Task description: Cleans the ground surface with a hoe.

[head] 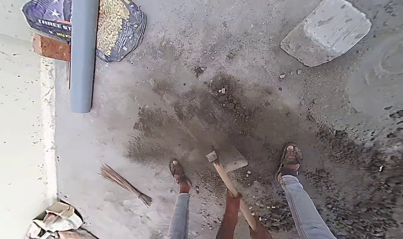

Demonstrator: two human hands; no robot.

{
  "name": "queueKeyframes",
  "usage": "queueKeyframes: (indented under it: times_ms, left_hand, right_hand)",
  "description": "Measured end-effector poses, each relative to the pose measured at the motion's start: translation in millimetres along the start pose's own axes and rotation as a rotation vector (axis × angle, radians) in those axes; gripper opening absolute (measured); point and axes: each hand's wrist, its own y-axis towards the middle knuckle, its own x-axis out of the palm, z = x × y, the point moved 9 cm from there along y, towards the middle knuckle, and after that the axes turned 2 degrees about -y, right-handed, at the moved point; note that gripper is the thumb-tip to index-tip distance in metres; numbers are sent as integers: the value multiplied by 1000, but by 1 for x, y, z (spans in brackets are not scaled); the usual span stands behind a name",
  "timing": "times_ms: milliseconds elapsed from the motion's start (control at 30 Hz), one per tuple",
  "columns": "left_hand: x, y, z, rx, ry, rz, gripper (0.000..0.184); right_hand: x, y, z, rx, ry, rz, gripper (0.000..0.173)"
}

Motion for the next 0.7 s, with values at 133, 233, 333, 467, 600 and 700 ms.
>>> queueKeyframes:
  times_ms: [133, 233, 333, 467, 600, 700]
  left_hand:
    - [-56, 28, 258, 398, 10, 124, 46]
    - [-84, 37, 468, 745, 64, 217, 49]
    - [-93, 54, 612, 855, 130, 269, 56]
    - [-70, 84, 701, 716, 671, 548, 75]
    - [-12, 117, 667, 768, 785, 609, 79]
    - [28, 114, 609, 758, 867, 597, 82]
  right_hand:
    - [-103, 43, -234, -461, 196, 0, 46]
    - [-200, 22, -441, -748, 610, -286, 26]
    - [-267, 13, -596, -803, 882, -512, 15]
    - [-332, 38, -680, -803, 878, -341, 12]
    - [-337, 112, -623, -789, 892, -84, 21]
    - [-330, 127, -552, -850, 899, 65, 34]
